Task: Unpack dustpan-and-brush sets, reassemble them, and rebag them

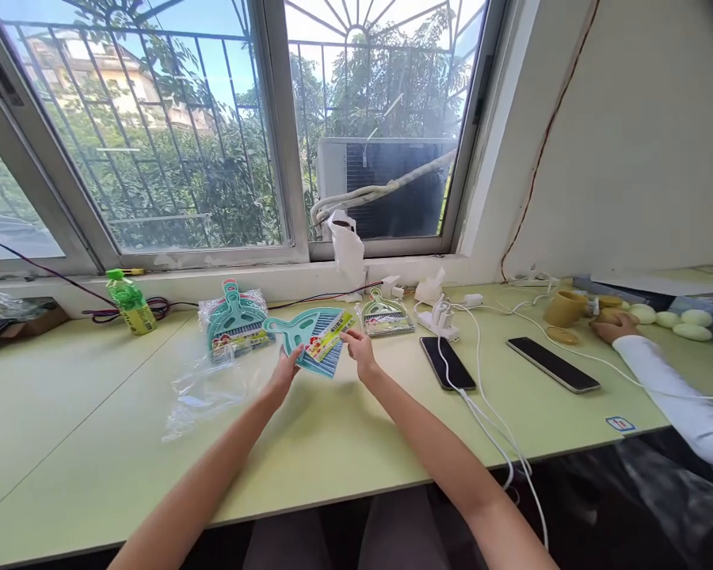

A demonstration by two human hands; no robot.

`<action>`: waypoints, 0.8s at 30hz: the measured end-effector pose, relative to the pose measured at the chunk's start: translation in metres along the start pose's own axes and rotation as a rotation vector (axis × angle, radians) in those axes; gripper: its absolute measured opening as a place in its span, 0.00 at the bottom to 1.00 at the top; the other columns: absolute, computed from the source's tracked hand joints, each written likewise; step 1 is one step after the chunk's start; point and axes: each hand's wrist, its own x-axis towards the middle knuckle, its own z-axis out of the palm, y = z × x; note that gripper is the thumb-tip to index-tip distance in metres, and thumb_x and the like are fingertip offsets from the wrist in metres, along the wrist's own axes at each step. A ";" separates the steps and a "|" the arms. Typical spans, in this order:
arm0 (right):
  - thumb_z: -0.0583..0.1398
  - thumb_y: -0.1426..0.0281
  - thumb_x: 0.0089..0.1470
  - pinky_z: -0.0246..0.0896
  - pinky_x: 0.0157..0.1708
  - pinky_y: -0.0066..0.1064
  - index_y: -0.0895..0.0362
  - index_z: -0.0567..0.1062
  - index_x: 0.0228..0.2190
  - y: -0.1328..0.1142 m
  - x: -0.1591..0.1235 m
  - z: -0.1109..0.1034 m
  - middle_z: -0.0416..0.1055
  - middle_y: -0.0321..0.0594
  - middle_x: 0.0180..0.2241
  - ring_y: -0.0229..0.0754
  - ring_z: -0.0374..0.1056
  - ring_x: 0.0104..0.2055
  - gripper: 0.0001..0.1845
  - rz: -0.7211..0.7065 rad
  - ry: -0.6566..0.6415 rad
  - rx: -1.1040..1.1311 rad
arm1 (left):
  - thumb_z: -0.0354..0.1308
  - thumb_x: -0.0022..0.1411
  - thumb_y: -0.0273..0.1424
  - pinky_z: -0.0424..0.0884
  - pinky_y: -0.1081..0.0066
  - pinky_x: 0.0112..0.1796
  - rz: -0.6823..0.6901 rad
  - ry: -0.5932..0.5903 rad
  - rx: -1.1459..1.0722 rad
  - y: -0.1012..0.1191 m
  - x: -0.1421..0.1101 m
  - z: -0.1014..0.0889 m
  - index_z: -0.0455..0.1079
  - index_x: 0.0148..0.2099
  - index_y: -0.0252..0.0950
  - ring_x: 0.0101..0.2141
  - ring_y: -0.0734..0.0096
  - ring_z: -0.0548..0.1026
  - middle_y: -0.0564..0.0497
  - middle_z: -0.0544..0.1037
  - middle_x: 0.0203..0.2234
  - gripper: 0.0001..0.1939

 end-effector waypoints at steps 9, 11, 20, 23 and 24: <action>0.61 0.58 0.43 0.47 0.17 0.25 0.59 0.77 0.32 -0.022 0.016 -0.050 0.73 0.36 0.25 0.28 0.47 0.17 0.18 -0.066 -0.048 -0.308 | 0.56 0.58 0.44 0.75 0.68 0.29 -0.087 0.085 0.092 -0.004 0.001 -0.019 0.66 0.40 0.36 0.27 0.69 0.76 0.50 0.77 0.28 0.17; 0.60 0.58 0.47 0.49 0.18 0.26 0.59 0.77 0.37 -0.029 0.012 -0.074 0.74 0.37 0.27 0.29 0.50 0.17 0.20 -0.090 -0.124 -0.439 | 0.54 0.59 0.46 0.74 0.69 0.29 -0.081 0.099 0.126 -0.005 0.001 -0.018 0.67 0.42 0.37 0.28 0.69 0.76 0.50 0.77 0.29 0.18; 0.57 0.67 0.57 0.54 0.32 0.30 0.59 0.60 0.58 -0.038 -0.028 -0.098 0.75 0.46 0.33 0.45 0.71 0.36 0.28 -0.124 0.138 -1.512 | 0.47 0.61 0.51 0.66 0.65 0.45 0.262 -0.018 0.392 -0.014 -0.013 -0.002 0.69 0.41 0.35 0.41 0.61 0.72 0.46 0.76 0.38 0.24; 0.51 0.62 0.62 0.52 0.31 0.29 0.54 0.67 0.51 -0.041 -0.045 -0.061 0.74 0.40 0.29 0.43 0.71 0.33 0.18 -0.304 0.125 -1.373 | 0.45 0.63 0.51 0.65 0.66 0.43 0.331 -0.050 0.514 -0.011 -0.026 0.005 0.69 0.39 0.36 0.40 0.61 0.72 0.47 0.76 0.35 0.24; 0.51 0.60 0.62 0.52 0.30 0.30 0.53 0.69 0.47 -0.040 -0.052 -0.047 0.73 0.39 0.28 0.43 0.70 0.32 0.16 -0.344 0.050 -1.337 | 0.44 0.64 0.51 0.64 0.67 0.42 0.340 -0.064 0.534 -0.010 -0.032 0.009 0.69 0.40 0.36 0.39 0.62 0.72 0.47 0.76 0.35 0.24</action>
